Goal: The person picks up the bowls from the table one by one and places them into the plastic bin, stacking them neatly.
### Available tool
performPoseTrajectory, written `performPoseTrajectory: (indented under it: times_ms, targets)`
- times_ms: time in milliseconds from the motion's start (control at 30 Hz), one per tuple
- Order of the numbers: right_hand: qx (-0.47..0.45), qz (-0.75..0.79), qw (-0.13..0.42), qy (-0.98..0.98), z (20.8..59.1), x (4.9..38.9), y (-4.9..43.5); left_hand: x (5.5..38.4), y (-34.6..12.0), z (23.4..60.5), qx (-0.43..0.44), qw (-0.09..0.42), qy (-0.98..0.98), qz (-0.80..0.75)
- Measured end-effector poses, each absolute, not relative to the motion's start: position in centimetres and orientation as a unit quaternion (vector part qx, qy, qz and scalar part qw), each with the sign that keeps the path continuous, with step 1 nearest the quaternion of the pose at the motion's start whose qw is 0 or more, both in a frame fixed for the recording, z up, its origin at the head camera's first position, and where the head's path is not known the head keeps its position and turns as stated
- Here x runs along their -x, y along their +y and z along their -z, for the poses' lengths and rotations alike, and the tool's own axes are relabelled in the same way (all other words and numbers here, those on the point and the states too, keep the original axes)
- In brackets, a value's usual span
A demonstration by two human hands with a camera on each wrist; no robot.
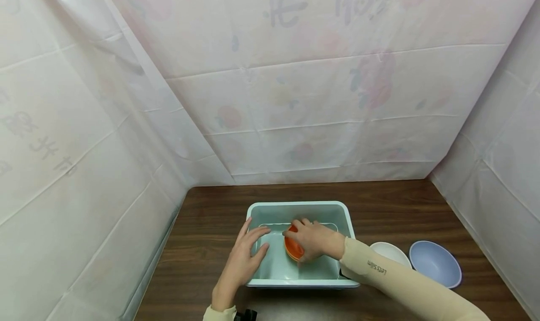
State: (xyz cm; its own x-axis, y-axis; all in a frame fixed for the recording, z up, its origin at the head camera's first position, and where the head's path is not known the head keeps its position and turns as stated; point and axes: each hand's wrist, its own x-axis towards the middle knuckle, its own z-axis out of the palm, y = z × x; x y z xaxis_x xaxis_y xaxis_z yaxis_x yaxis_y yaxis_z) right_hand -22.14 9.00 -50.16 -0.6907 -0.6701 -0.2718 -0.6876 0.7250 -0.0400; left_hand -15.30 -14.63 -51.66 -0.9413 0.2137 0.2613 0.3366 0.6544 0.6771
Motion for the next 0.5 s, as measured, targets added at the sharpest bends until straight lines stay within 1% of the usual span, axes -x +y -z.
performPoseTrajectory:
  times_ms: [167, 400, 500]
  targets:
    - [0.37, -0.032, 0.13, 0.919, 49.8, 22.0, 9.2, 15.4, -14.6, 51.6, 0.15, 0.073, -0.906, 0.389]
    - [0.357, -0.01, 0.139, 0.924, 48.7, 22.0, 9.5, 15.4, -14.6, 51.8, 0.164, 0.098, -0.905, 0.38]
    - [0.355, 0.005, 0.139, 0.924, 48.3, 22.0, 9.8, 15.4, -14.6, 51.9, 0.167, 0.1, -0.905, 0.38]
